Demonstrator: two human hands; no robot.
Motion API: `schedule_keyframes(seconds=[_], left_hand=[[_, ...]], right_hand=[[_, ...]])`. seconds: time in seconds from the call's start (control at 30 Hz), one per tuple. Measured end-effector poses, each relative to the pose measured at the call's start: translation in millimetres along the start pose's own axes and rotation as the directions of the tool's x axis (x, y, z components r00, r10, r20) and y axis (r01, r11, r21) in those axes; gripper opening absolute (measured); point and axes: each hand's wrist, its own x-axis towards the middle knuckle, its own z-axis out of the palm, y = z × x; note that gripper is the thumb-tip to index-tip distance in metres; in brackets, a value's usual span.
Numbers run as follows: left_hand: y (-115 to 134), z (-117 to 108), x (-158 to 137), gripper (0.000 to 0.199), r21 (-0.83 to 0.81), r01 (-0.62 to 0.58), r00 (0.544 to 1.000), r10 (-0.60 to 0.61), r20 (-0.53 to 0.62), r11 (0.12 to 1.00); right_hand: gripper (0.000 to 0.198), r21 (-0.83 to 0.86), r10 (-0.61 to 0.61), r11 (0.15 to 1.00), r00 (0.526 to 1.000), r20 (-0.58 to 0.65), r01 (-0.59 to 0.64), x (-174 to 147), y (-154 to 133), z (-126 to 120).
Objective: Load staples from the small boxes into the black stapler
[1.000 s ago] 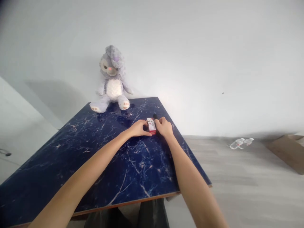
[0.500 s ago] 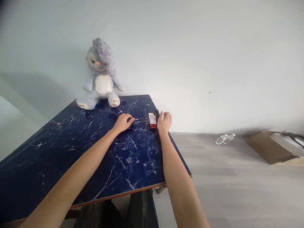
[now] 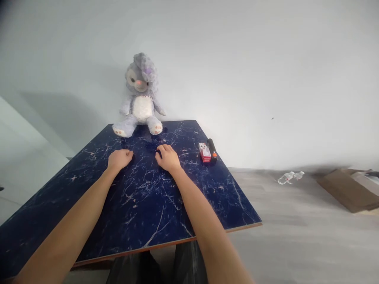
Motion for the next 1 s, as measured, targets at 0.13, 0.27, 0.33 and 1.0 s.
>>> schedule_keyframes(seconds=[0.13,0.27,0.33,1.0], left_hand=[[-3.0,6.0,7.7,0.045,-0.002,0.014,1.000,-0.014,0.025,1.000],[-5.1,7.0,9.6,0.044,-0.020,0.050,0.998,-0.049,0.050,0.999],[-4.4,6.2,8.5,0.043,-0.021,0.053,0.997,-0.052,0.050,0.998],[-0.3,5.0,5.8,0.040,-0.096,-0.067,0.997,0.070,0.031,0.993]], right_hand=[[0.041,-0.125,0.277,0.956,0.957,0.086,-0.266,26.2,6.9,20.8],[0.033,-0.177,0.350,0.928,0.930,0.112,-0.328,30.9,13.0,25.2],[0.032,-0.189,0.344,0.928,0.934,0.098,-0.321,28.3,10.8,26.1],[0.035,-0.193,0.366,0.918,0.927,0.082,-0.345,21.3,6.5,27.4]])
